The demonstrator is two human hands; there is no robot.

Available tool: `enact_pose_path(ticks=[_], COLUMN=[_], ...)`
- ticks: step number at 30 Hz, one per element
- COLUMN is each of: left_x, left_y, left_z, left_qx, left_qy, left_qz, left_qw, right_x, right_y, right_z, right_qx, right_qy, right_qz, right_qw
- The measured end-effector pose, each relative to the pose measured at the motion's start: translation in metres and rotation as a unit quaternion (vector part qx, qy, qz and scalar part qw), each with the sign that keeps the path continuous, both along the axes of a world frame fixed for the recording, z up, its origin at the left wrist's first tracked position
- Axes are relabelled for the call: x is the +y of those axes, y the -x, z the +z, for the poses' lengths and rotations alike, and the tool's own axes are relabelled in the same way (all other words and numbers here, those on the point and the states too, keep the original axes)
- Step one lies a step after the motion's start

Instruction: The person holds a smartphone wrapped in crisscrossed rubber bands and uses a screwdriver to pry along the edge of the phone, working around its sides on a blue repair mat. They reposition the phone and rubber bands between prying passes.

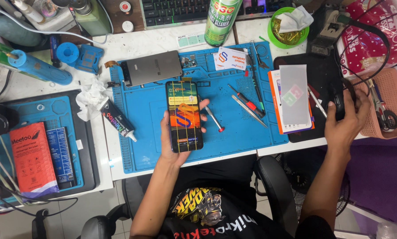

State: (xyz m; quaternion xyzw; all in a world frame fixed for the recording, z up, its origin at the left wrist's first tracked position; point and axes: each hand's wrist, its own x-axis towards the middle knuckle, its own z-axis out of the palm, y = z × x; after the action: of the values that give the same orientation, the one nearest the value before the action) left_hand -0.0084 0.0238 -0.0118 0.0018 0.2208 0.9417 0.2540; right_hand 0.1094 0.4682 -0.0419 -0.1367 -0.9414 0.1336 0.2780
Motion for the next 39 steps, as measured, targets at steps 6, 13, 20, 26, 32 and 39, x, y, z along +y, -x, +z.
enact_pose_path(ticks=[6, 13, 20, 26, 32, 39], left_x=[-0.002, -0.0022, -0.0006, 0.0003, -0.0032, -0.0049], left_y=[0.0002, 0.0019, 0.0005, -0.0007, -0.0039, -0.0049], left_z=[-0.0016, -0.0011, -0.0011, -0.0019, -0.0017, -0.0038], left_qx=[-0.004, 0.004, 0.006, 0.013, 0.011, 0.012], left_qy=[0.006, 0.004, 0.007, 0.005, 0.0, 0.0], left_qz=[0.003, 0.005, 0.001, -0.006, -0.012, -0.013], left_qw=[1.0, 1.0, 1.0, 1.0, 1.0, 1.0], right_x=[-0.0017, -0.0021, -0.0037, -0.0047, -0.0038, -0.0027], right_y=[0.005, 0.0069, 0.0074, 0.0061, 0.0047, 0.0023], right_z=[-0.0021, -0.004, -0.0051, -0.0022, -0.0041, -0.0054], right_qx=[0.013, 0.02, 0.029, 0.034, 0.034, 0.043], right_qy=[-0.001, 0.005, 0.006, 0.01, -0.002, 0.006], right_qz=[0.0, 0.004, -0.002, 0.006, 0.003, 0.013], right_qw=[1.0, 1.0, 1.0, 0.999, 0.999, 0.999])
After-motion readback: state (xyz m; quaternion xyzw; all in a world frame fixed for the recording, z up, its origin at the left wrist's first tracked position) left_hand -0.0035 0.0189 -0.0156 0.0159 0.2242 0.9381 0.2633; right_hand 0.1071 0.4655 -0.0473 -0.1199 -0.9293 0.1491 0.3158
